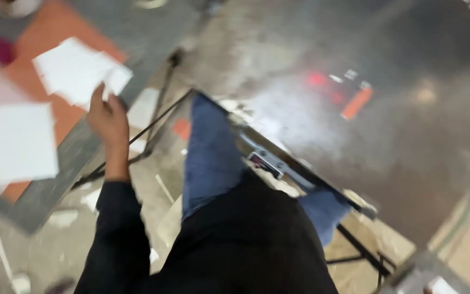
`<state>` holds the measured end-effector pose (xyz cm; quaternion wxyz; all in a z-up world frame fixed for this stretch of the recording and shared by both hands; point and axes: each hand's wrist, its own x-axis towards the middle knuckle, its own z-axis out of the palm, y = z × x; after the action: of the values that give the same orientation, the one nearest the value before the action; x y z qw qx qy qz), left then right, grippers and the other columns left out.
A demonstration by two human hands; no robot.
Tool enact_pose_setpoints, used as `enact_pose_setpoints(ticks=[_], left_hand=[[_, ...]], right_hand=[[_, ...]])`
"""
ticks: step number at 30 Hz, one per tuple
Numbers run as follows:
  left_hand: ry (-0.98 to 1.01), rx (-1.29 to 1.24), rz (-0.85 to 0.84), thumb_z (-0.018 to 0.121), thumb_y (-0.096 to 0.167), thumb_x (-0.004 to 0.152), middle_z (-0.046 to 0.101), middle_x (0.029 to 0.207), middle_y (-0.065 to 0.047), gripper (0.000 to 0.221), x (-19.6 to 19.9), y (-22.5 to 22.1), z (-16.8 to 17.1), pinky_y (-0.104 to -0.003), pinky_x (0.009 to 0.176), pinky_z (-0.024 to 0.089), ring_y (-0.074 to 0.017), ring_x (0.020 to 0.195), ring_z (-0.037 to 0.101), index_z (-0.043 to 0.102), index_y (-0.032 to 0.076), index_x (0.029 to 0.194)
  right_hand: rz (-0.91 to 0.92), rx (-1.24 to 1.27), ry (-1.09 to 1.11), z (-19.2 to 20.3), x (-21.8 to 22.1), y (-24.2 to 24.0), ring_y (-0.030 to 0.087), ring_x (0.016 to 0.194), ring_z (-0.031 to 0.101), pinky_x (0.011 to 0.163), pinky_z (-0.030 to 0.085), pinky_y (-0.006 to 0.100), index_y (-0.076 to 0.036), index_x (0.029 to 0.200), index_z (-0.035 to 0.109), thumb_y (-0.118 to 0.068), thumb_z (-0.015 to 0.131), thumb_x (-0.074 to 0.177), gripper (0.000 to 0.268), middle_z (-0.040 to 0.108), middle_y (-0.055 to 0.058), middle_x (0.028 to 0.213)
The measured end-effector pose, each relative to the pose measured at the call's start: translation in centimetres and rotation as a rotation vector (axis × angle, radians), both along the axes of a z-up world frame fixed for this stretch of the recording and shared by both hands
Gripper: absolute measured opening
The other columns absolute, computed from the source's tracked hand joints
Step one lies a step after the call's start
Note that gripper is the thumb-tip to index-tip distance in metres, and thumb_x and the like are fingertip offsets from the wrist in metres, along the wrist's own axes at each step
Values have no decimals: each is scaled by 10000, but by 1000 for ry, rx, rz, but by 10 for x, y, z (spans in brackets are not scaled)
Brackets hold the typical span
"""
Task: Placing small paper cards into an industrial press to punch holes or markings and removing them.
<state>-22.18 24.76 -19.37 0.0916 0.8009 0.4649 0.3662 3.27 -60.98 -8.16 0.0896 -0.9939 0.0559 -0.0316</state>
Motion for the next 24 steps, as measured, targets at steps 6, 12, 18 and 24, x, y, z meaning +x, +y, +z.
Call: enact_pose_setpoints(ticks=[6, 12, 18, 24], left_hand=[[-606, -1861, -825, 462, 493, 963, 777, 1033, -75, 513, 97, -165, -2, -281, 869, 575, -163, 930, 754, 736, 72, 1067], [850, -768, -1751, 621, 316, 951, 738, 1060, -158, 297, 186, -315, -74, -479, 865, 548, -355, 1007, 702, 748, 82, 1082], [1073, -490, -1643, 730, 254, 818, 724, 1117, -176, 376, 197, -369, -202, -493, 894, 554, -372, 1036, 690, 725, 76, 1150], [640, -381, -1492, 826, 291, 593, 737, 1101, -161, 580, 181, -340, -178, -547, 885, 493, -382, 987, 684, 705, 130, 1136]], right_hand=[[-281, -257, -6, -38, -94, 3, 465, 817, 674, 744, 515, 543, 78, 917, 726, -80, 668, 851, 181, 683, 286, 830], [-195, -473, -466, -36, -95, 31, 379, 873, 658, 790, 510, 473, 17, 1011, 757, -18, 563, 866, 245, 693, 193, 894], [170, 157, -654, -30, -25, 174, 388, 1254, 645, 1086, 504, 440, 127, 1264, 658, 102, 490, 966, 344, 688, 261, 1279], [498, 243, -405, -63, 53, 333, 361, 1349, 587, 1135, 460, 441, 1, 1344, 663, 117, 532, 894, 483, 642, 201, 1405]])
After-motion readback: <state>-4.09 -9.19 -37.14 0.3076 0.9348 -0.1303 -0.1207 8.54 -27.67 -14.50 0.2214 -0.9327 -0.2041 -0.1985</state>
